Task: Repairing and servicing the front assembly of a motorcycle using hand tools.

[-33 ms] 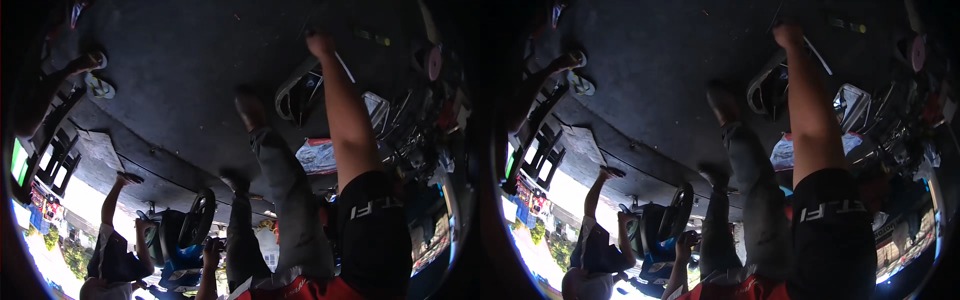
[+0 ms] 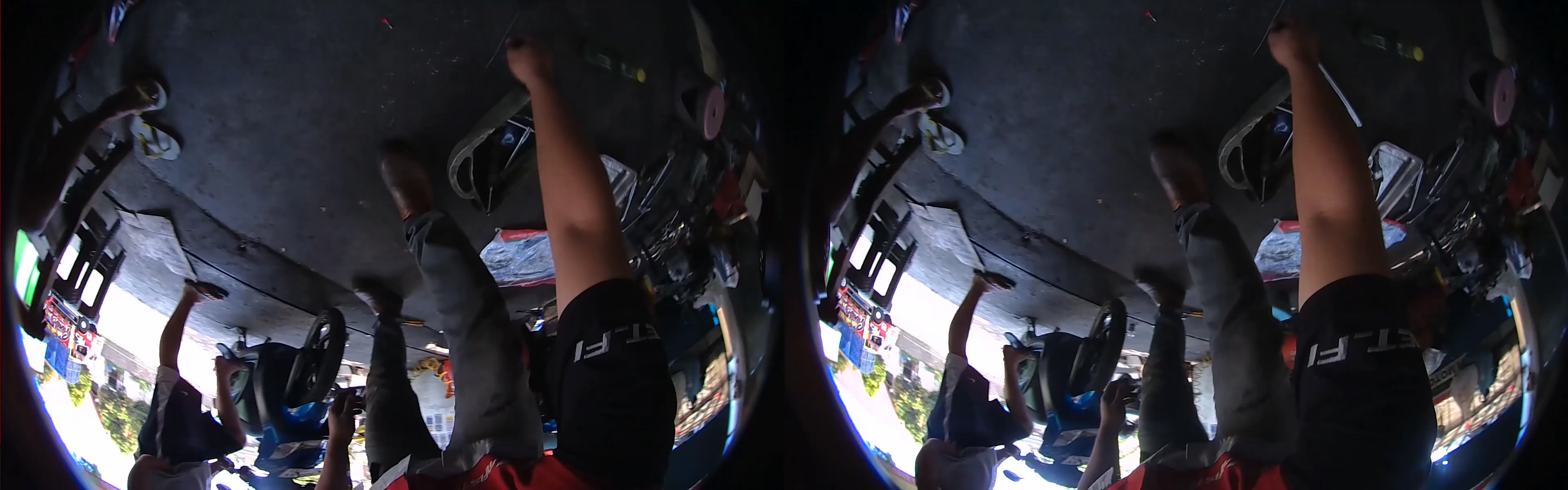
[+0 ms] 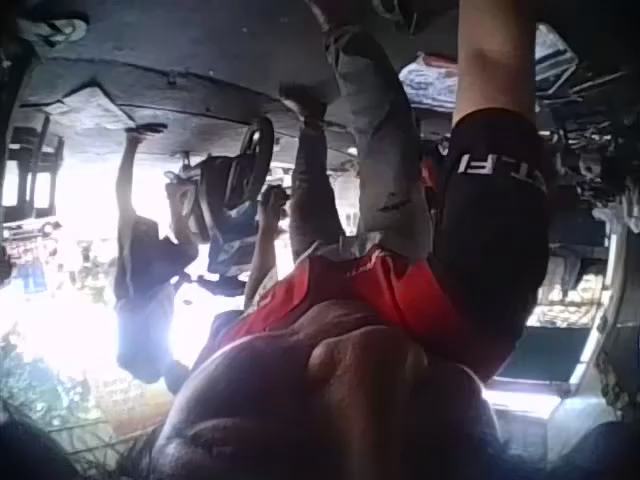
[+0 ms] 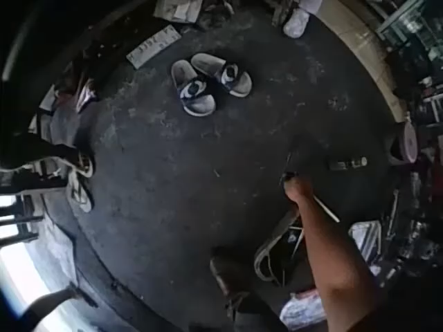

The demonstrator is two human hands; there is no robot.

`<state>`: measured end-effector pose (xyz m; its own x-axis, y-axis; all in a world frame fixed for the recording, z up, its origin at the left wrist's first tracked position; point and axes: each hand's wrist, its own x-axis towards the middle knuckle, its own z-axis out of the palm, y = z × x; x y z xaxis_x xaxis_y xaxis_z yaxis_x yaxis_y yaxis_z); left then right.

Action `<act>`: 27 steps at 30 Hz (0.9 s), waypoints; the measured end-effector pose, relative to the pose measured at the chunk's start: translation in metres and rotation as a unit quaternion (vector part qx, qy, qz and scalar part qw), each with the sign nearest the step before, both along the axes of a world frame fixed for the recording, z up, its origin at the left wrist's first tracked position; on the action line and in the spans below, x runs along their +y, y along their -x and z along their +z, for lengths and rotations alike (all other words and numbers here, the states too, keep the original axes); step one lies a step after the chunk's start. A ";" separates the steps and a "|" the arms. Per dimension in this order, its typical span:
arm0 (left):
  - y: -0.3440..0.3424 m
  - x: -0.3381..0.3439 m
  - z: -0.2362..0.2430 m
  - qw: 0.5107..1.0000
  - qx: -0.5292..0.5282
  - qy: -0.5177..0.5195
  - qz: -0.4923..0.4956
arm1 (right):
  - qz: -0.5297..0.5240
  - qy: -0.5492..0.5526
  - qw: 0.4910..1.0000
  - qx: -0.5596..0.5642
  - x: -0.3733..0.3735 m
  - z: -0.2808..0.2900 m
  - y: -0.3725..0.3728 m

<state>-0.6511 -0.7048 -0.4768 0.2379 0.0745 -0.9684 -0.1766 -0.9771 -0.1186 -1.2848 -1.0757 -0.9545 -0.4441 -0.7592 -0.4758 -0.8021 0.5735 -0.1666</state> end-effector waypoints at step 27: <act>0.022 0.253 0.161 0.950 -0.136 0.243 0.139 | -0.041 -0.220 0.896 -0.384 0.295 0.459 -0.201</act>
